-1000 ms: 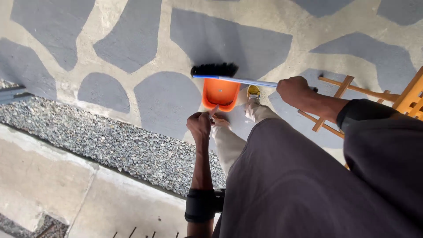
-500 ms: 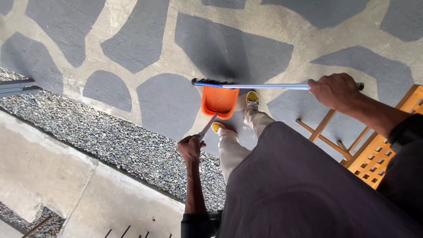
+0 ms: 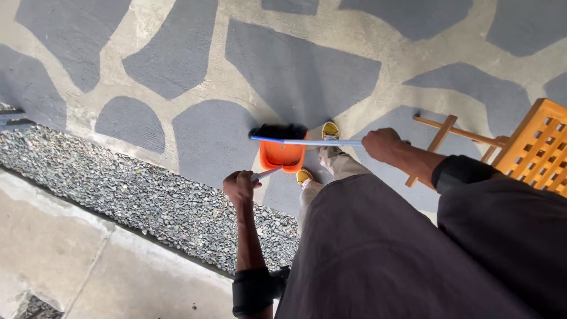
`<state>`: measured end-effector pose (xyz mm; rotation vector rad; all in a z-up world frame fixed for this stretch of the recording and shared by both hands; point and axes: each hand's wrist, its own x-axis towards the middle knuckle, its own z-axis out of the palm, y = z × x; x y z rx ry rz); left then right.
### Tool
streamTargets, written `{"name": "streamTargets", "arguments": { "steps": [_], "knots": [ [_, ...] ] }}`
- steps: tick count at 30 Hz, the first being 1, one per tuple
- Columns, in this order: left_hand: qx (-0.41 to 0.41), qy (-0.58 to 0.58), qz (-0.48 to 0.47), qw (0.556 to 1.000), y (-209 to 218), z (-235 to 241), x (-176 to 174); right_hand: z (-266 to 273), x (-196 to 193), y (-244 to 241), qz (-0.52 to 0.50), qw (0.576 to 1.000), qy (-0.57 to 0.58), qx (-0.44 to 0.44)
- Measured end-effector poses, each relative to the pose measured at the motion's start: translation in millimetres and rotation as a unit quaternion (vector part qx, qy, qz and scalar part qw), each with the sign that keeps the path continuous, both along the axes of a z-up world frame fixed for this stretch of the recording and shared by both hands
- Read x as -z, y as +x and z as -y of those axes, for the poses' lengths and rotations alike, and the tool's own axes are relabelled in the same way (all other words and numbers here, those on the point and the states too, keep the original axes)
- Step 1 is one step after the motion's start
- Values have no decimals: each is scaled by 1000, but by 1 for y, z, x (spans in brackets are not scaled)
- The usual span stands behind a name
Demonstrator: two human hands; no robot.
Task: The person sweeps debris on a patterned concrete floor into an orange dustpan using a blue broom. They move around a patio area with stacked chairs and a wooden table, repeatedly sweeping and collecting dirt into the dustpan.
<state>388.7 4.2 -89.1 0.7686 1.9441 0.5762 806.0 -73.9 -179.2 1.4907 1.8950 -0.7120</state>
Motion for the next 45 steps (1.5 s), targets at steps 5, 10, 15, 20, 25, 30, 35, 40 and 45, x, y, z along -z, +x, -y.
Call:
{"name": "streamTargets", "arguments": {
  "steps": [5,10,15,20,25,30,35,40,45],
  "knots": [
    [4,14,28,1000,-14,13,-6,45,-71,-14,-51,998,-14,42],
    [38,19,17,999,-11,18,-18,43,-133,1,33,995,18,87],
    [50,36,29,998,-13,32,-7,29,-113,7,67,985,9,162],
    [59,29,8,998,-22,47,-3,17,-64,0,53,974,55,213],
    [23,51,34,998,-37,60,14,50,45,-7,26,936,-69,343],
    [25,50,40,998,-45,71,10,149,56,-33,-11,972,-99,211],
    [26,55,33,998,-49,76,13,184,-55,-70,-54,899,-201,384],
    [43,65,44,996,-54,81,21,214,-65,-57,-72,900,-168,395],
    [51,51,-18,997,-50,82,27,182,-13,-30,-27,929,-68,363]
  ]
}}
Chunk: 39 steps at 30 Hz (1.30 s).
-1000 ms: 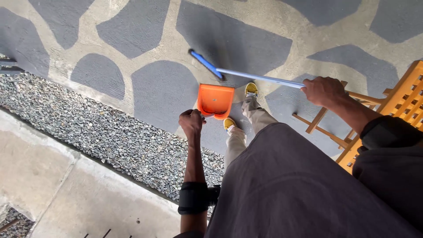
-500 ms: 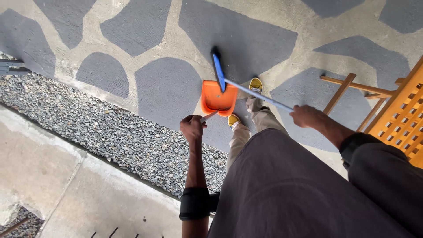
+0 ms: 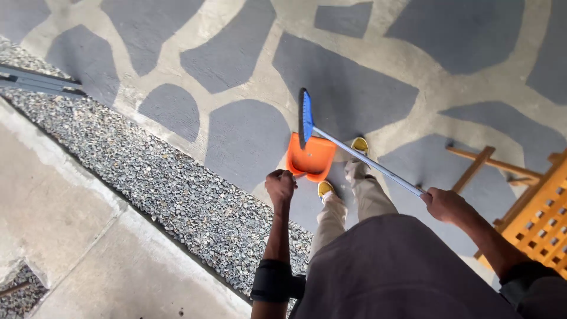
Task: The person sweeps debris on a patterned concrete floor into an orange dustpan using a blue broom. They move around a patio area with stacked chairs and a wooden table, repeatedly sweeping and collecting dirt into the dustpan.
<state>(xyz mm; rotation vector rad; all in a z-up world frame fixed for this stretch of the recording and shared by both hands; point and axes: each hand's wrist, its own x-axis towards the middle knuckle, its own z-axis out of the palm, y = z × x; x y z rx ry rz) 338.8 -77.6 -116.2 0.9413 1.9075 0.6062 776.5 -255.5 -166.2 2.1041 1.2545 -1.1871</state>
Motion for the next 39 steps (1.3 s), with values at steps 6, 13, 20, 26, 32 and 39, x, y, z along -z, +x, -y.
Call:
{"name": "streamTargets", "arguments": {
  "steps": [6,13,20,26,32,39],
  "knots": [
    [26,-21,-26,999,7,17,-4,-26,56,-24,36,999,-6,-4],
    [42,-10,-28,999,4,27,1,22,53,-8,-108,982,-139,-64],
    [46,0,-41,998,-9,23,10,123,72,13,-199,960,-191,42],
    [44,8,-27,999,-6,33,7,125,-23,-6,-182,923,-181,288],
    [29,10,22,999,-4,25,9,71,-47,-21,-116,963,-60,236],
    [-1,12,48,999,-5,28,12,32,79,-45,7,984,115,-137]
  ]
}}
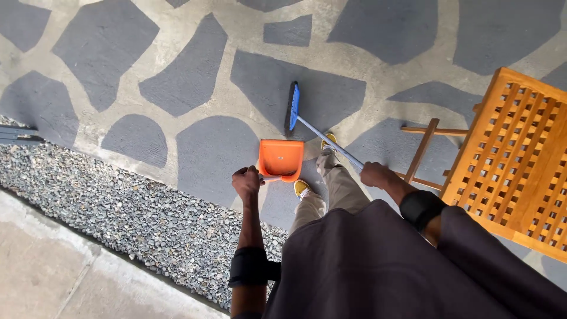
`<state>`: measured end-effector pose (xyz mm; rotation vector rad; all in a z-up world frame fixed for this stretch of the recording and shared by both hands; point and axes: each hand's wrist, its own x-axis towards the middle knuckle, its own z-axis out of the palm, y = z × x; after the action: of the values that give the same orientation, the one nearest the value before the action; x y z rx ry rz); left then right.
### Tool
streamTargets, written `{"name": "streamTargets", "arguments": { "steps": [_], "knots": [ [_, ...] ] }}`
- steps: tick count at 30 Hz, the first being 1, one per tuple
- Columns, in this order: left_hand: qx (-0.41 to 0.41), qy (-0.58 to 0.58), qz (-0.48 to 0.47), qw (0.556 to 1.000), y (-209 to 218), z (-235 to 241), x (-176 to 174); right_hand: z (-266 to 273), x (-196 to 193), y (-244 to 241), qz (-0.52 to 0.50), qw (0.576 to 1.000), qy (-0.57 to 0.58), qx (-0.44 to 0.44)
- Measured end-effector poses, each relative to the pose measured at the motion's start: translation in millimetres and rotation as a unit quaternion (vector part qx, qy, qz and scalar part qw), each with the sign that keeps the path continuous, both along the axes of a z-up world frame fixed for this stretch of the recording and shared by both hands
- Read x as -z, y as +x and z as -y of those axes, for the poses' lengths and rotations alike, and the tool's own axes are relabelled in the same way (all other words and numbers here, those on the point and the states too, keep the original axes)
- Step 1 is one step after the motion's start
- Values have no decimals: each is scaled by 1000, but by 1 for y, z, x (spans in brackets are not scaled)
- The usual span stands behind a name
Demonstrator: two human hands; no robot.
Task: The person sweeps debris on a patterned concrete floor into an orange dustpan using a blue broom. They move around a patio area with stacked chairs and a wooden table, repeatedly sweeping and collecting dirt into the dustpan.
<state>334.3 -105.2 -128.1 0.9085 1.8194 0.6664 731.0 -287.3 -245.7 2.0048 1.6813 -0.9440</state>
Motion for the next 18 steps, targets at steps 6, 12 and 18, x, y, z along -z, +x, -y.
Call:
{"name": "streamTargets", "arguments": {
  "steps": [6,12,18],
  "knots": [
    [-15,-15,8,1000,-3,-1,-5,4,17,-1,-24,975,-221,6],
    [-15,-27,-4,1000,1,-14,-16,42,-61,5,-83,963,-250,54],
    [-6,-35,-4,999,-12,4,2,76,-102,18,-256,864,-285,326]
  ]
}}
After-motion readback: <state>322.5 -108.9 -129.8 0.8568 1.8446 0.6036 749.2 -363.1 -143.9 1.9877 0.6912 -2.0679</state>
